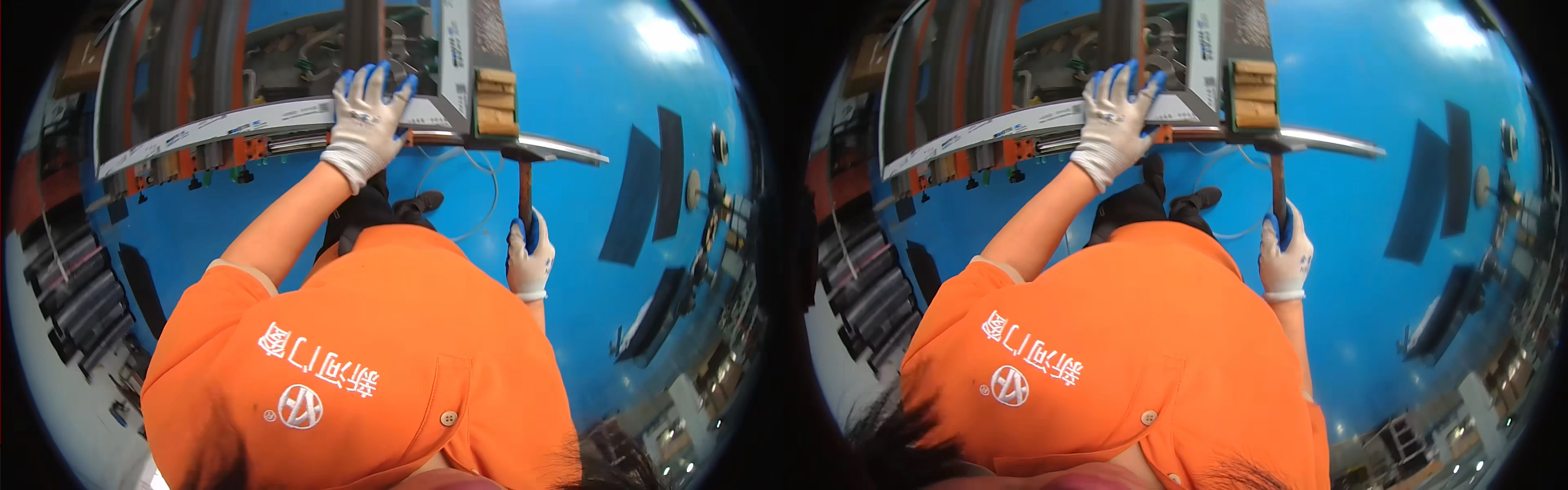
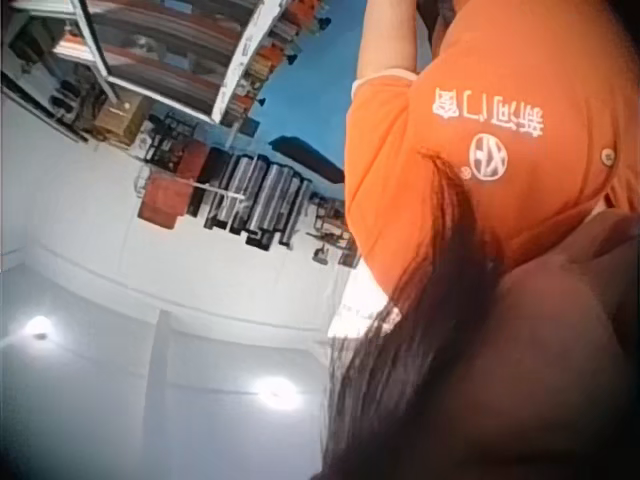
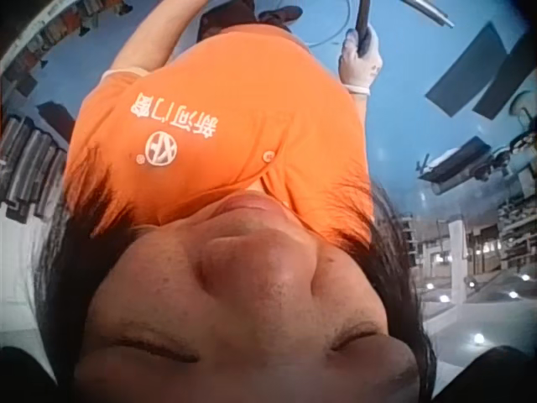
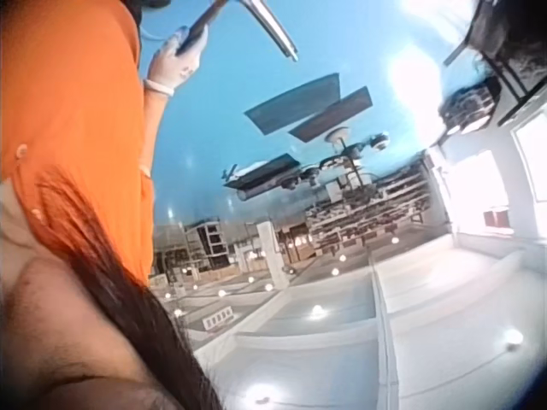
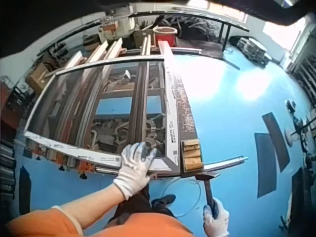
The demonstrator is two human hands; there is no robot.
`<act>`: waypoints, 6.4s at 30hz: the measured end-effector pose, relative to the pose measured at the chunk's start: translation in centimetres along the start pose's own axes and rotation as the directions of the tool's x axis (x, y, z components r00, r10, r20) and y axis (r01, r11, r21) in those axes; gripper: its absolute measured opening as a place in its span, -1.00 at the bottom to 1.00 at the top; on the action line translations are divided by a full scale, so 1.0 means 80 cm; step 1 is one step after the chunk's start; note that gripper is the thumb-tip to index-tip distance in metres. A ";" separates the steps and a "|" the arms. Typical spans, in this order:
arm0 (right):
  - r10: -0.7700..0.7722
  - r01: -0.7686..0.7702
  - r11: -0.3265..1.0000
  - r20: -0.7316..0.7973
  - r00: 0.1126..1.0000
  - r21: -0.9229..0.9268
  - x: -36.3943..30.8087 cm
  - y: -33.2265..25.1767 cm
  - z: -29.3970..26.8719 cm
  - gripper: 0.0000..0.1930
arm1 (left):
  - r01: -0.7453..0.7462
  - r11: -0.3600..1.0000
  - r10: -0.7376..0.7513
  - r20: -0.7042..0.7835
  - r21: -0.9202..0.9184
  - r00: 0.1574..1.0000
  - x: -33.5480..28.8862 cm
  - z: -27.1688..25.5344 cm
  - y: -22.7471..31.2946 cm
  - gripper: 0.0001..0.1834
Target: Assemble and adjust the metal frame of a window using a hammer and cleaning cloth.
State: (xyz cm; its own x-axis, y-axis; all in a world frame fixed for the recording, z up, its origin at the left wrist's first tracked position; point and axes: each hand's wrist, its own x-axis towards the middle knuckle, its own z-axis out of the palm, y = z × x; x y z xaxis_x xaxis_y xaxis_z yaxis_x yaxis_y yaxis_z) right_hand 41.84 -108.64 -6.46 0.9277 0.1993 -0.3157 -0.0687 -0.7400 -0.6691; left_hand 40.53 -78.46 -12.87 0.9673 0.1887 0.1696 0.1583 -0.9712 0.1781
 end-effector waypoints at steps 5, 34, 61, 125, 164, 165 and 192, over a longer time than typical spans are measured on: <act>-0.122 0.132 0.981 -0.075 0.990 0.141 -0.002 0.060 0.010 -0.65 | -0.141 0.990 0.141 0.002 0.000 0.990 0.001 0.015 0.028 -0.31; -0.571 0.823 0.568 0.728 0.378 0.018 -0.160 -0.241 0.377 -0.59 | 0.349 -0.160 -0.348 0.384 -0.923 0.855 -0.444 -0.086 -0.304 -0.57; -0.371 0.549 0.793 0.924 0.091 0.265 -0.092 -0.456 0.608 -0.49 | 0.258 -0.466 -0.669 0.527 -0.847 0.524 -0.411 -0.139 -0.642 -0.65; 0.716 -0.637 0.697 0.362 0.597 -0.330 -0.367 -0.194 0.681 -0.60 | 0.271 0.954 -0.301 0.443 0.132 0.845 -0.225 0.222 -0.884 -0.86; -0.123 -0.428 0.591 0.601 0.790 0.684 -0.286 -0.341 0.629 -0.68 | 0.697 -0.275 0.007 0.723 -0.662 0.690 -0.461 -0.147 -0.562 -0.90; -0.103 -0.467 0.525 0.598 0.795 0.711 -0.284 -0.346 0.630 -0.69 | 0.693 -0.261 0.033 0.711 -0.673 0.703 -0.459 -0.146 -0.566 -0.91; -0.714 0.569 0.700 0.414 0.565 0.431 -0.192 -0.761 0.873 -0.58 | 0.241 -0.280 -0.691 0.369 -0.929 0.622 -0.510 -0.284 -0.921 -0.62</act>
State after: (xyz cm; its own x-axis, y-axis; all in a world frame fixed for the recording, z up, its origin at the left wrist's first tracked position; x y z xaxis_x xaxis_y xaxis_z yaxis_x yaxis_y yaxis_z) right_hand 6.17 -21.79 -7.87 0.4212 0.9067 0.0204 0.3211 -0.1280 -0.9384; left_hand -15.07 -11.29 -10.88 0.5654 0.7345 -0.3753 0.0040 0.4526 0.8917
